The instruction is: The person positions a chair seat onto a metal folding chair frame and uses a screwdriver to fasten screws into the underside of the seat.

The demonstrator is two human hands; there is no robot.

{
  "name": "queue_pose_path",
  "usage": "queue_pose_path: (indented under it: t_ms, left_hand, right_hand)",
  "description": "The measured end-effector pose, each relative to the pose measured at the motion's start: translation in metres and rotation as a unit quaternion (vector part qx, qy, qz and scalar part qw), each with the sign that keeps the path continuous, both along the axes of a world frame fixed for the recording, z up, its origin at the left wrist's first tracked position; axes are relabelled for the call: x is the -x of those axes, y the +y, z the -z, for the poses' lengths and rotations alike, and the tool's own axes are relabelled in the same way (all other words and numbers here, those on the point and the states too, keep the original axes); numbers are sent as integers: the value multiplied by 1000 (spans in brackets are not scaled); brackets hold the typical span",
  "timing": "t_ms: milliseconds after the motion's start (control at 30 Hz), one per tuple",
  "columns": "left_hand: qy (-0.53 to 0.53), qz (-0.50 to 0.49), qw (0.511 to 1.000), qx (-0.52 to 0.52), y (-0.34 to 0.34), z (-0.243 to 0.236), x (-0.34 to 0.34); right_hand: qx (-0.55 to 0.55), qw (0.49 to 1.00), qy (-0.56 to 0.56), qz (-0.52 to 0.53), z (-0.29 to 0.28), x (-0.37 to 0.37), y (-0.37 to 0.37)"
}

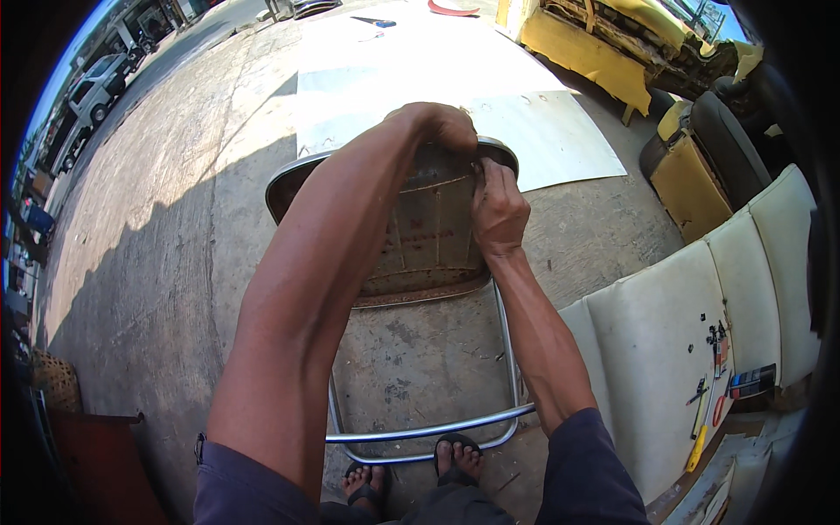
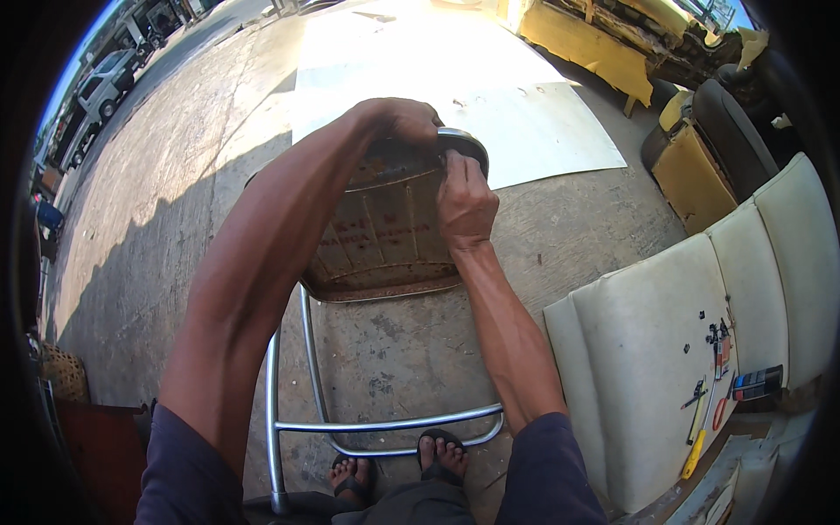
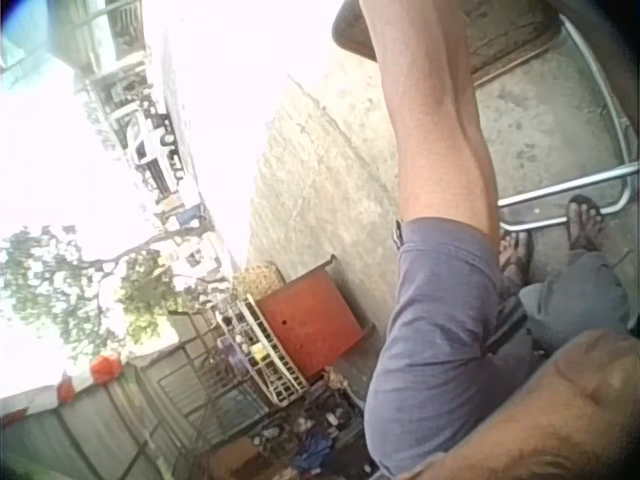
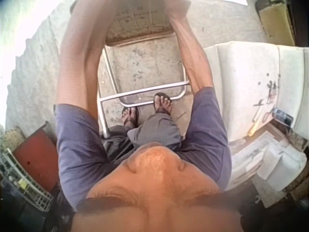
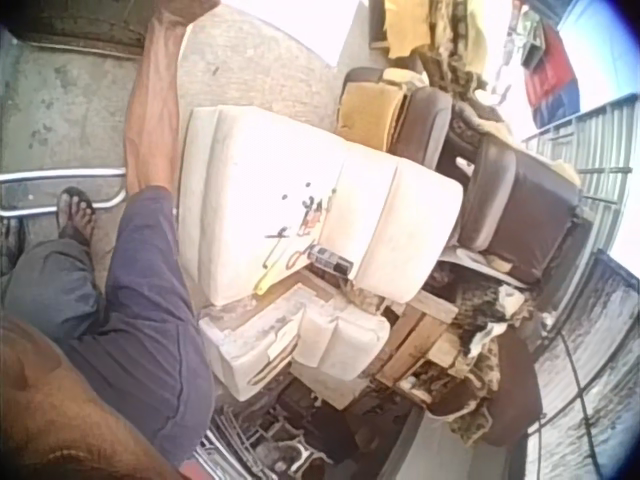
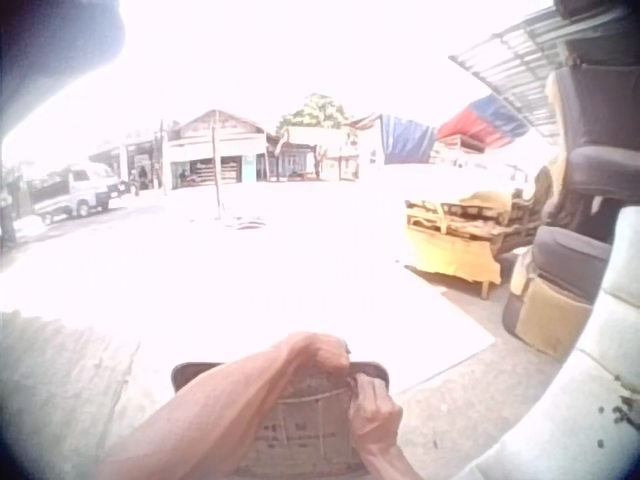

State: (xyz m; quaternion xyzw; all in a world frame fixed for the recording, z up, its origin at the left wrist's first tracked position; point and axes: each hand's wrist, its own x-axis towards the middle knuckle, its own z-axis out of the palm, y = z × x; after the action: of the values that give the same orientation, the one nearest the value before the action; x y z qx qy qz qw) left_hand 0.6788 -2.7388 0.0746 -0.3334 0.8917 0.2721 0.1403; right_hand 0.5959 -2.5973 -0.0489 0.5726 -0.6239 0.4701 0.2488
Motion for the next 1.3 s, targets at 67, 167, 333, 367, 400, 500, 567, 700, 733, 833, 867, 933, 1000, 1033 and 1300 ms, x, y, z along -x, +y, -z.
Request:
queue_pose_path:
  t_ms: [67, 167, 333, 367, 400, 500, 567, 700, 733, 833, 867, 933, 1000, 1033, 1300]
  left_hand:
    - [-7, -10, 1000, -8, -1, 0, -1]
    - [-24, -30, 999, -13, -3, 0, -2]
    - [-14, -37, 998, -40, -1, -3, -8]
    - [-16, -35, 998, -41, 0, -6, -10]
    - [-17, -32, 998, -42, 1, -10, -11]
    - [-7, -6, 999, -47, 8, -12, 6]
    - [15, 9, 998, -57, 8, -7, 11]
    - [14, -25, 999, -39, -7, -11, -20]
    - [6, -28, 999, -35, 3, -19, -19]
    - [15, -17, 999, -27, 6, -13, -4]
    - [14, -21, 999, -39, 10, -14, -1]
    - [28, -17, 998, -50, 8, -13, -3]
    - [25, -26, 998, -58, 10, -20, -9]
    - [20, -22, 998, -53, 6, -15, -9]
    - [20, -27, 997, -62, 1, -11, -11]
  right_hand:
    - [-18, 999, -49, -4, -7, -5, 3]
    - [-27, 993, -116, 0, -11, -12, 1]
    - [-12, 990, -139, 16, -11, -15, -3]
    - [-10, 989, -146, 14, -13, -16, -3]
    - [-8, 988, -153, 13, -14, -17, -4]
    - [5, 987, -153, 37, -9, -3, 3]
    - [-2, 986, -154, 64, -7, 1, 7]
    - [-17, 998, -66, 12, -5, -27, -6]
    - [-15, 998, -56, 14, -3, -26, -4]
    - [-7, 998, -53, 24, -3, -15, 6]
    - [-1, 997, -70, 31, -5, -12, 8]
    - [-6, 996, -90, 16, -8, -15, 9]
    - [-16, 996, -88, 1, -9, -17, 7]
    - [-22, 996, -84, -6, -7, -16, 7]
    - [4, 998, -62, -16, 4, -10, 6]
